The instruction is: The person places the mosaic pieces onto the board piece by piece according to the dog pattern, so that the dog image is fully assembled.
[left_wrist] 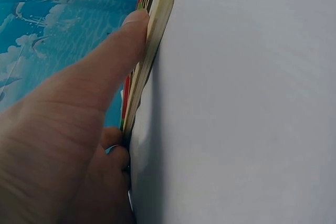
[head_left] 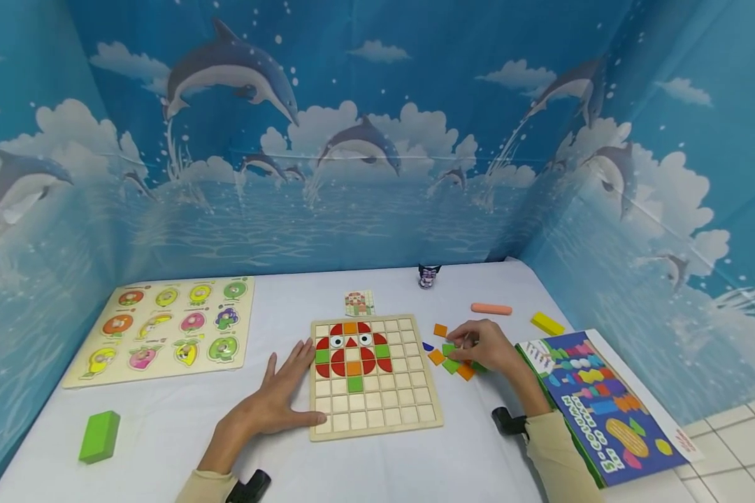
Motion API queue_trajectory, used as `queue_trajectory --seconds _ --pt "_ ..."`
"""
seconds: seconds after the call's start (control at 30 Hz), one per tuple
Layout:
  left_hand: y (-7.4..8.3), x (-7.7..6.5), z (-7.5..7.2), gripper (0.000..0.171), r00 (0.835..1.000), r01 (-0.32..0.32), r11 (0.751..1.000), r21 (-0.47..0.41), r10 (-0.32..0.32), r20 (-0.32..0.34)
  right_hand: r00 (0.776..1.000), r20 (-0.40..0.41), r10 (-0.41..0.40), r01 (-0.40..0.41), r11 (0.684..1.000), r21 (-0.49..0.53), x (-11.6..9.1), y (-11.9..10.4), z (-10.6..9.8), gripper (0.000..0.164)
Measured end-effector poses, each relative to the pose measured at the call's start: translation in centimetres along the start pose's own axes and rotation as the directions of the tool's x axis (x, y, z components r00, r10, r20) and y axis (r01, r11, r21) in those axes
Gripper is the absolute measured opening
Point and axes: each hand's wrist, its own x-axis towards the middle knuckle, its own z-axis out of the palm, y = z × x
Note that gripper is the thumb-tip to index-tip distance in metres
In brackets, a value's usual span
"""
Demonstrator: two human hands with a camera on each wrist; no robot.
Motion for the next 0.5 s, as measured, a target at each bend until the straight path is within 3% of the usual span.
queue_trajectory --seconds 0.2,0.4,0.5 --pt "0.0 -0.1 0.0 0.126 1.0 0.001 1.0 -0.009 -0.001 0.004 1.0 0.002 0.021 -0.021 1.0 -0.021 0.1 -0.4 0.1 0.019" --pt "0.0 -0.1 0.0 0.126 1.0 0.003 1.0 -0.01 -0.003 -0.001 0.995 0.034 -0.09 0.091 0.995 -0.029 0.1 -1.1 0.6 0.022" --pt "0.0 0.0 0.0 0.126 1.0 -0.001 1.0 -0.009 0.001 0.001 0.993 0.05 -0.102 0.104 0.994 -0.042 0.1 -1.2 1.0 0.021"
